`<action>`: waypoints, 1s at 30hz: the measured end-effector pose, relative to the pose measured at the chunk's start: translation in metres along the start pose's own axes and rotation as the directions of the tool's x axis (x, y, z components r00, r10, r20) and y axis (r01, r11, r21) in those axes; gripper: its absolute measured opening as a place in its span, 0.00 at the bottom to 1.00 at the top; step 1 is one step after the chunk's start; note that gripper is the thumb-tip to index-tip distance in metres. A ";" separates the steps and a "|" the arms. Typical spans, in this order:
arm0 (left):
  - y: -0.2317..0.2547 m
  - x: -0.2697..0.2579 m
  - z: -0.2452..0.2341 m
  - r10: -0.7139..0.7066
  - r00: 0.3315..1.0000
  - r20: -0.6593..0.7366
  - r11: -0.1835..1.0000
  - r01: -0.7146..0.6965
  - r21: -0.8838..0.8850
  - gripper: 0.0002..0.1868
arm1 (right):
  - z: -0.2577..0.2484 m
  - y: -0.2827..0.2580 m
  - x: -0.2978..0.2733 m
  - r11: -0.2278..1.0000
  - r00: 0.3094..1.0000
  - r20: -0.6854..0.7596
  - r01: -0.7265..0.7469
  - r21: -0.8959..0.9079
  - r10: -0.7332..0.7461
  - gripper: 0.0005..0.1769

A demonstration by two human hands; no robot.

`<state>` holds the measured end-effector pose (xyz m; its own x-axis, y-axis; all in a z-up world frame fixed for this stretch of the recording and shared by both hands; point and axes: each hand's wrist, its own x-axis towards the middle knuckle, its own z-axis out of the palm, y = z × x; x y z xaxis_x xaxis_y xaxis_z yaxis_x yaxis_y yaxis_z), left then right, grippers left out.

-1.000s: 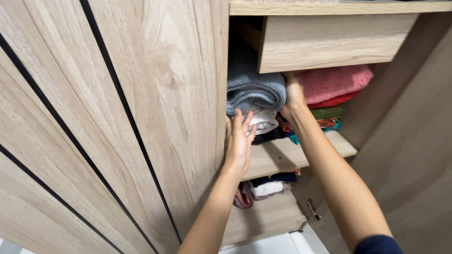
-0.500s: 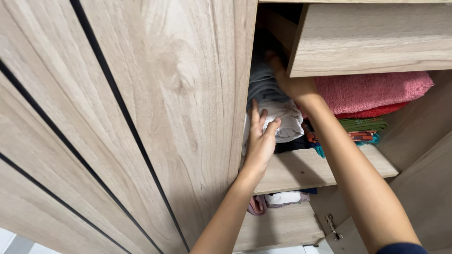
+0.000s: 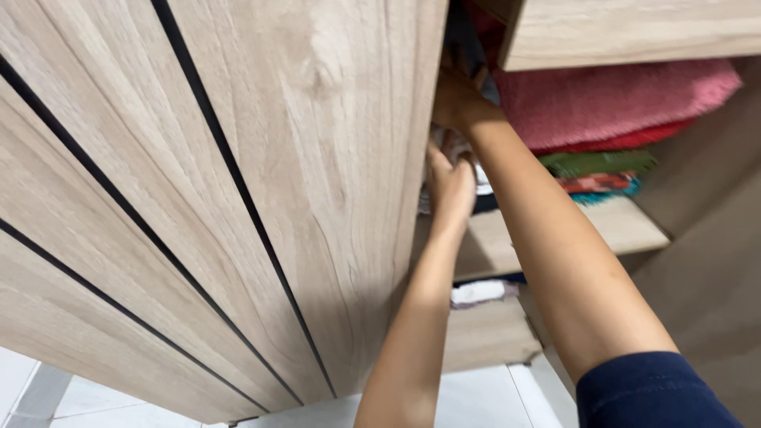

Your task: The person folds towels and clothes on a bed, then places them into a wardrobe. They also remove several garments from hangers in the wardrobe and place them on the bed.

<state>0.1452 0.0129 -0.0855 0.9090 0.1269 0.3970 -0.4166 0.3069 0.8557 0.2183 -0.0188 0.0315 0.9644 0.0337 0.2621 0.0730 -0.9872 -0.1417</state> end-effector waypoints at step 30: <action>0.158 -0.628 0.063 0.100 -0.518 0.850 0.862 0.472 0.186 0.22 | -0.139 -0.022 -1.007 0.100 0.095 0.043 -0.985 -0.137 0.995 0.44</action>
<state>-0.4923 -0.0778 -0.1786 -0.5238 -0.8363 0.1621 0.0671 0.1492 0.9865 -0.7900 -0.0524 -0.0968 0.1751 -0.9719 -0.1575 -0.9780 -0.1533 -0.1413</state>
